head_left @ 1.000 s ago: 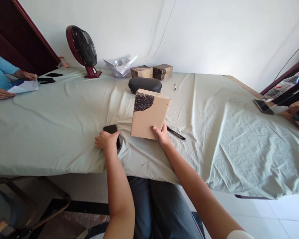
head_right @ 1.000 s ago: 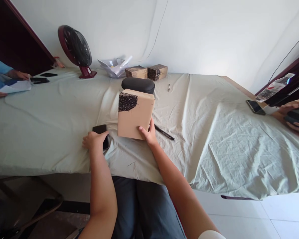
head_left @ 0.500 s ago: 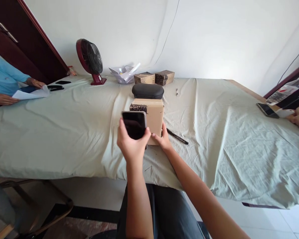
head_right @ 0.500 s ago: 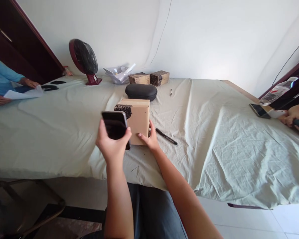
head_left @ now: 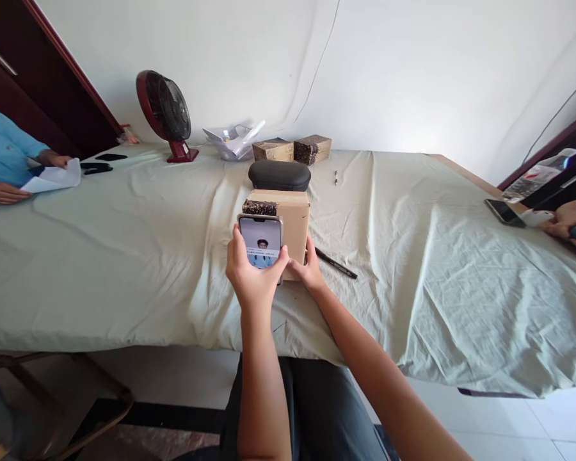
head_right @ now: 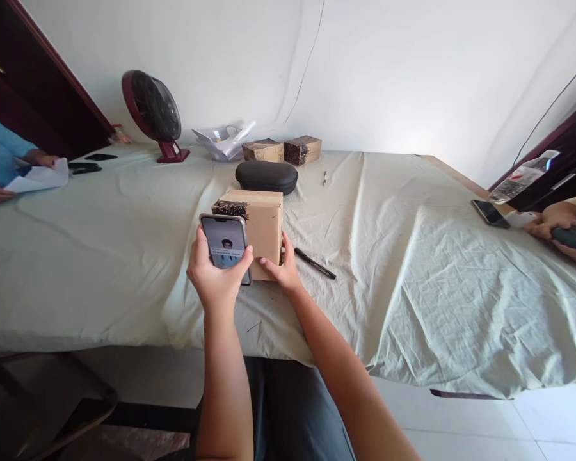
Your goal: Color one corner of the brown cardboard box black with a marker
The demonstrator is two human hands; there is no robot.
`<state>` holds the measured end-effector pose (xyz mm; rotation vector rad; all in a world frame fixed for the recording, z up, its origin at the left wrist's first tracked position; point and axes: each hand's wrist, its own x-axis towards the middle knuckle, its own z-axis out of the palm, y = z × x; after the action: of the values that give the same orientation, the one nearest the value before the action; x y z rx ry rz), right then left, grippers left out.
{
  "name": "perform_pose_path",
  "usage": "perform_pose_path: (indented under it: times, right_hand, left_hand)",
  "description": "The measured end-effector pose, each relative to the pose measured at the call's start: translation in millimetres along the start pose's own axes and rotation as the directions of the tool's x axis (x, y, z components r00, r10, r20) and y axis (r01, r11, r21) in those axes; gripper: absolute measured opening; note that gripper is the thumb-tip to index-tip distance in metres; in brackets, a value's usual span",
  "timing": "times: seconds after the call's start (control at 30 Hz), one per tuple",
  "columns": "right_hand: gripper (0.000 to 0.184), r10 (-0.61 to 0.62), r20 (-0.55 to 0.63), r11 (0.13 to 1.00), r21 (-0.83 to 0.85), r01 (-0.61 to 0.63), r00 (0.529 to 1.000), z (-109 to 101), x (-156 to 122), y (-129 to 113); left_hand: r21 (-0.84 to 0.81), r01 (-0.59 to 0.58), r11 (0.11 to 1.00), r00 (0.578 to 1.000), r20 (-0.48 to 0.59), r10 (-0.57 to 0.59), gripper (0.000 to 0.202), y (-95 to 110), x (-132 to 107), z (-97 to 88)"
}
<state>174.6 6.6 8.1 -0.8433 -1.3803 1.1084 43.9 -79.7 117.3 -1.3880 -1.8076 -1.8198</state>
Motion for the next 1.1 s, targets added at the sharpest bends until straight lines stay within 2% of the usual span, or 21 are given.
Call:
perform_pose_path:
  times: [0.13,0.23,0.3,0.37,0.43,0.47,0.53,0.63,0.73,0.8,0.83,0.9,0.93,1.03,1.1]
  right_hand:
    - [0.114,-0.001,0.001,1.0,0.016,0.001,1.0,1,0,1]
    - [0.114,0.004,0.008,0.999,0.044,-0.004,1.0,1,-1,2]
    - [0.116,0.019,-0.016,0.998,0.06,-0.018,1.0,1,-1,3]
    - [0.118,0.03,-0.043,0.997,0.077,-0.026,0.999,0,-1,3]
    - [0.119,0.028,-0.053,0.994,0.103,-0.022,0.998,0,-1,3]
    - [0.118,0.022,-0.055,0.993,0.115,-0.016,0.998,0,0,2]
    - [0.116,0.011,-0.066,0.992,0.126,-0.002,0.998,0,0,2]
    - [0.114,0.003,-0.08,0.992,0.128,0.007,0.997,-1,-1,-1]
    - [0.107,-0.005,-0.066,0.99,0.138,0.014,0.998,-2,-3,-5]
    - [0.101,-0.016,-0.059,0.988,0.15,0.025,0.998,-3,-3,-9]
    - [0.097,-0.022,-0.051,0.987,0.161,0.03,0.998,-3,-3,-10]
    - [0.088,-0.022,-0.013,0.98,0.199,0.024,1.0,-4,-3,-14]
    - [0.086,-0.015,0.018,0.975,0.221,0.011,1.0,-6,-2,-16]
    - [0.085,0.016,0.083,0.963,0.268,-0.038,0.996,-10,0,-22]
    - [0.084,0.045,0.083,0.956,0.287,-0.067,0.996,-14,2,-24]
  left_hand:
    - [-0.052,0.145,0.988,0.989,0.023,-0.144,0.094,-23,10,-11.5]
    - [0.06,0.283,0.957,0.945,0.155,-0.289,0.104,-45,21,-28.8]
    - [0.238,0.342,0.909,0.88,0.257,-0.399,0.109,-61,25,-39.2]
    - [0.403,0.354,0.844,0.797,0.342,-0.498,0.105,-78,24,-44.3]
    - [0.514,0.34,0.787,0.72,0.395,-0.57,0.099,-95,20,-43.1]
    - [0.552,0.335,0.764,0.696,0.402,-0.595,0.097,-103,17,-40.6]
    - [0.597,0.298,0.745,0.684,0.411,-0.603,0.095,-116,11,-33.8]
    - [0.596,0.244,0.765,0.71,0.428,-0.56,0.086,-129,6,-24.7]
    - [0.458,0.284,0.842,0.76,0.428,-0.489,0.07,-133,5,-18.9]
    - [0.184,0.332,0.925,0.801,0.463,-0.38,0.059,-129,5,-14.8]
    - [0.013,0.348,0.938,0.815,0.49,-0.309,0.06,-126,5,-12.3]
    - [-0.278,0.385,0.88,0.814,0.551,-0.183,0.071,-117,4,-6.2]
    - [-0.363,0.421,0.831,0.799,0.581,-0.151,0.078,-111,2,-2.9]
    - [-0.462,0.548,0.697,0.754,0.635,-0.171,0.095,-100,-2,5.9]
    - [-0.474,0.593,0.651,0.744,0.631,-0.218,0.105,-99,-3,9.6]
